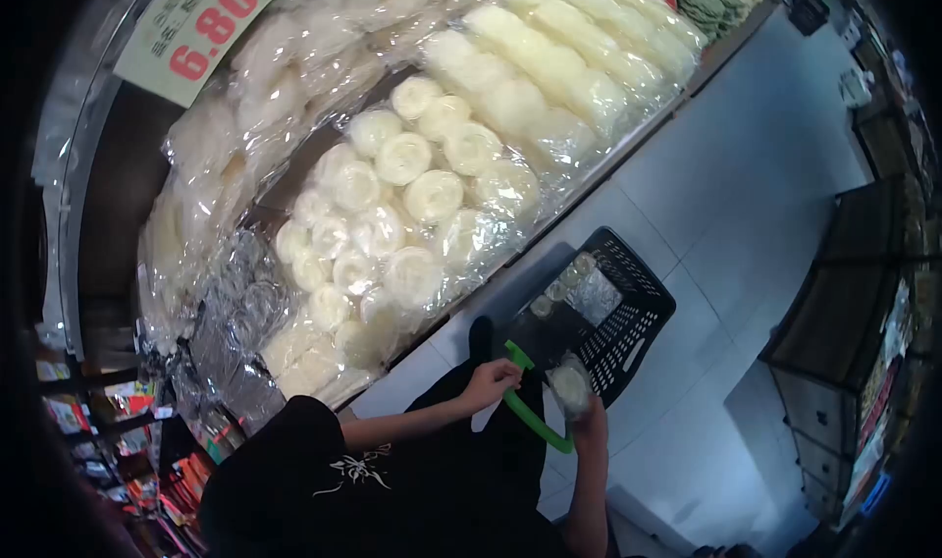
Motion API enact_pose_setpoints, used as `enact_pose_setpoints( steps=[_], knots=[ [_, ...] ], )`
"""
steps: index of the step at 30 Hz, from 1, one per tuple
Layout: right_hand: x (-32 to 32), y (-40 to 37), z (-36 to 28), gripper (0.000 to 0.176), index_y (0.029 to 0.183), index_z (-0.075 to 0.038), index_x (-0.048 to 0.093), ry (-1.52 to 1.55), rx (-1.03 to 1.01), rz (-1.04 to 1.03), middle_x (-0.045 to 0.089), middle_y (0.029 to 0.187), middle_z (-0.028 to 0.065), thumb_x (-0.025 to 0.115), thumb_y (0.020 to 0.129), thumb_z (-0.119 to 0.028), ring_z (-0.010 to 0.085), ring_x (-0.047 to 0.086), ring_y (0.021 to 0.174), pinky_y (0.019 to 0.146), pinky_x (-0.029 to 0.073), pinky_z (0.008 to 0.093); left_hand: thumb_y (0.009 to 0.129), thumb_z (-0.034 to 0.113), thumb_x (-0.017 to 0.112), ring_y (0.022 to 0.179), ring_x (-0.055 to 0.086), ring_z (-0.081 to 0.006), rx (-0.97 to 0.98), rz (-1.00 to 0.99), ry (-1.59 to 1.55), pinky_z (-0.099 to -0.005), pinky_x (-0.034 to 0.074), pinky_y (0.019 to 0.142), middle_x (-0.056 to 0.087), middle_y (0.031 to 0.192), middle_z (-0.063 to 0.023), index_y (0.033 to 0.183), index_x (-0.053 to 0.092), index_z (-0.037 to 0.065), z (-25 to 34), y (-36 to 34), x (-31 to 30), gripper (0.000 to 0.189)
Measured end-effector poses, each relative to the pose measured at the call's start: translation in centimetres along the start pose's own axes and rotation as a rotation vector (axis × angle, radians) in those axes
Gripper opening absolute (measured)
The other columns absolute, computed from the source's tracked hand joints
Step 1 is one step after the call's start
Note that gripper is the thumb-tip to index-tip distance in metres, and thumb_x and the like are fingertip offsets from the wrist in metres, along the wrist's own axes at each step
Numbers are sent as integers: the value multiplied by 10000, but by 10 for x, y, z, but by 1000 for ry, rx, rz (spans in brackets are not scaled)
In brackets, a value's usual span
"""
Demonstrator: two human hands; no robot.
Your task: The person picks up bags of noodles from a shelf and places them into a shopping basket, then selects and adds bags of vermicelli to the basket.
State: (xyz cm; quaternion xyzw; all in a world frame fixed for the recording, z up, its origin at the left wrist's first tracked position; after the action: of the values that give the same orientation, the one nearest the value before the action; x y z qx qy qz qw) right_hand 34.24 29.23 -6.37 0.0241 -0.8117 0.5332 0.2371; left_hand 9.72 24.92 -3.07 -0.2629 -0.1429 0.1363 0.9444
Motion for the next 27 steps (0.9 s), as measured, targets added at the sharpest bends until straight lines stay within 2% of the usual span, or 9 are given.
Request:
enact_pose_setpoints(
  steps=[3,5,6,9,13,18,20,22,27],
  knots=[
    [69,-88,-16,426,1239,37,494,-8,-153,15,584,1188,146,450,908,-227,251,573,1093,982,436,370,908,213,598,922,648,-225,-188,-91,-54,-334,510,834,636,1003,-144,1159,566,3,0,0,-9,328],
    [139,-149,-38,431,1199,50,508,-168,-394,-190,589,1158,164,485,868,-227,274,574,1086,967,448,381,931,458,535,1032,611,-236,-544,-262,-273,-362,460,939,588,1146,-164,1292,456,22,17,-15,8,572],
    [163,-173,-41,356,1021,26,531,-193,-482,-112,604,1006,129,538,813,-264,245,597,947,840,480,346,877,659,461,1088,586,-309,-553,-397,-277,-392,436,978,538,1250,-191,1421,266,33,33,-20,18,853],
    [166,-212,-42,302,885,-9,517,-454,-603,-430,555,863,58,624,753,-259,150,545,790,685,425,277,912,610,438,1193,514,-261,-490,-722,-643,-393,370,1050,512,1310,-137,1361,373,18,107,-46,47,746],
    [207,-256,-39,371,767,-59,438,-799,-598,-564,448,744,3,755,683,-233,103,443,673,623,346,238,937,537,454,1230,479,-261,-303,-750,-947,-393,371,1049,506,1327,-123,1358,382,20,180,-61,45,670],
    [227,-235,-33,374,806,-70,439,-923,-654,-548,442,752,-30,781,685,-158,71,417,682,622,331,216,947,355,525,1080,592,-277,-16,-456,-905,-399,463,963,576,1225,-148,1324,415,27,232,-66,-27,511],
    [247,-212,-25,344,852,-68,456,-885,-656,-530,464,764,-39,766,708,-110,52,440,706,635,341,200,924,292,584,958,643,-264,100,-136,-857,-395,536,843,614,1136,-153,1291,440,26,235,-60,-78,475],
    [275,-187,-11,294,897,-60,487,-891,-667,-537,515,796,-30,734,738,-51,48,492,749,667,376,196,863,286,681,674,641,-138,174,42,-963,-257,493,481,648,988,-83,1152,523,82,244,-65,-125,387],
    [352,-126,33,328,1097,-22,516,-828,-605,-555,627,927,43,673,810,6,104,594,818,727,477,231,836,274,721,688,612,-127,468,498,-724,-259,501,504,625,957,-47,1158,523,74,231,-56,-265,427]
  ],
)
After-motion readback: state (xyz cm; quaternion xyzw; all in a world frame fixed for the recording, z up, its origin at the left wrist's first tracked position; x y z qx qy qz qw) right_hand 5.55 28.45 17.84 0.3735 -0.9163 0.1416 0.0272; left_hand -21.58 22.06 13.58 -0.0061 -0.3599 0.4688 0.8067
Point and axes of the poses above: each hand's wrist, its own y-axis towards the middle knuckle, its own x-axis out of the palm, z = x × y, the point moved 7 cm from there along y, towards the middle knuckle
